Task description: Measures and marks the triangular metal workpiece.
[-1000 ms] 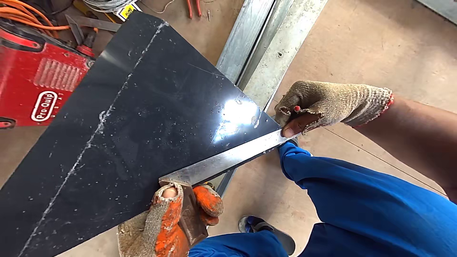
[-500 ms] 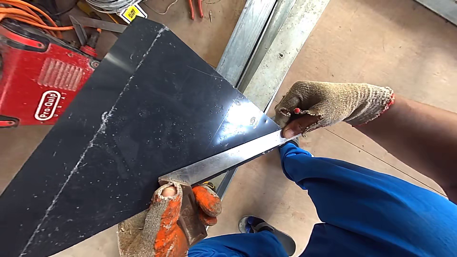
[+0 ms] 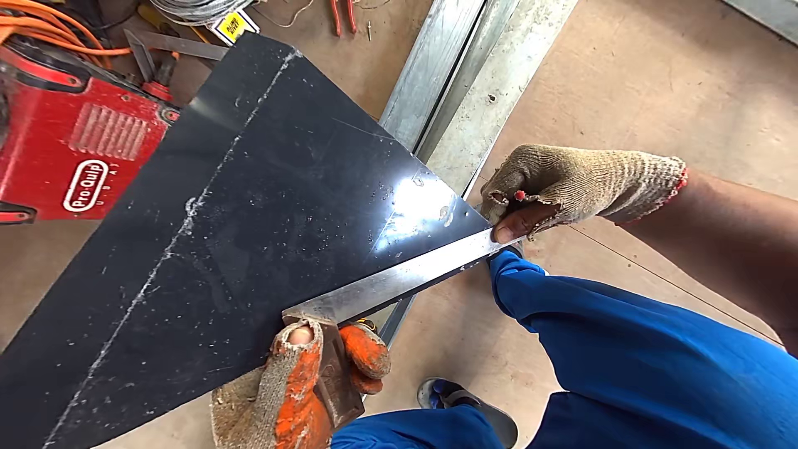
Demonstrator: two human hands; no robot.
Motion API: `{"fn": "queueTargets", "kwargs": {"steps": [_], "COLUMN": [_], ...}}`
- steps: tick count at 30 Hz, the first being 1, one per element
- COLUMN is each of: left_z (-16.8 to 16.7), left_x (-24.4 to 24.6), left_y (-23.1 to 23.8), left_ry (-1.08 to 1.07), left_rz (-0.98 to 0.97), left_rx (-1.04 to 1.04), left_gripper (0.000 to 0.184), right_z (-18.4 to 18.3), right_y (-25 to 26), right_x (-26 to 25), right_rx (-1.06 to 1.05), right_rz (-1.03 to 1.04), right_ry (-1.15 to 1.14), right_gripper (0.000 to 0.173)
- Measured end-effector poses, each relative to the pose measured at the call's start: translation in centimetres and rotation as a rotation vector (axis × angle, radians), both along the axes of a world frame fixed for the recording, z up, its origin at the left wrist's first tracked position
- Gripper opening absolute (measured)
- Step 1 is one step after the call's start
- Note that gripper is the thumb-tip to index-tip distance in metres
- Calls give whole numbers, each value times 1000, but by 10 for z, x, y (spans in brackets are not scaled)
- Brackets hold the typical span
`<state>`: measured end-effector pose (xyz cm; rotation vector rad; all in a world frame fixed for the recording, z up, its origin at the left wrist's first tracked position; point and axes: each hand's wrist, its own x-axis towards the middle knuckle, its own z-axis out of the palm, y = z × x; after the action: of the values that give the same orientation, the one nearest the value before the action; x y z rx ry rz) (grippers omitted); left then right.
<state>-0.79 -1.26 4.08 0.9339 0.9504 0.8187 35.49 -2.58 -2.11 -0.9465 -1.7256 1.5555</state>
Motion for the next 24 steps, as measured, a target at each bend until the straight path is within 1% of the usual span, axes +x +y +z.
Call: {"fn": "queueTargets", "kwargs": {"steps": [2, 4, 6, 10, 17, 24], "left_z": [-2, -4, -4, -8, -4, -4], "left_x": [-2, -4, -3, -6, -1, -4], "left_y": [0, 1, 2, 2, 3, 3], "left_ry": [39, 55, 45, 90, 63, 91], "left_rz": [37, 34, 21, 79, 27, 41], "left_rx": [16, 34, 47, 79, 60, 61], "left_gripper": [24, 22, 23, 19, 24, 21], "right_z": [-7, -10, -11, -9, -8, -9], "right_y": [6, 10, 10, 10, 11, 11], "right_x": [6, 9, 9, 10, 11, 11], "right_rx": [-10, -9, -5, -6, -5, 8], "right_rz": [28, 44, 43, 51, 62, 59], "right_ry": [63, 94, 93, 68, 79, 68], "right_gripper": [23, 23, 23, 24, 26, 25]}}
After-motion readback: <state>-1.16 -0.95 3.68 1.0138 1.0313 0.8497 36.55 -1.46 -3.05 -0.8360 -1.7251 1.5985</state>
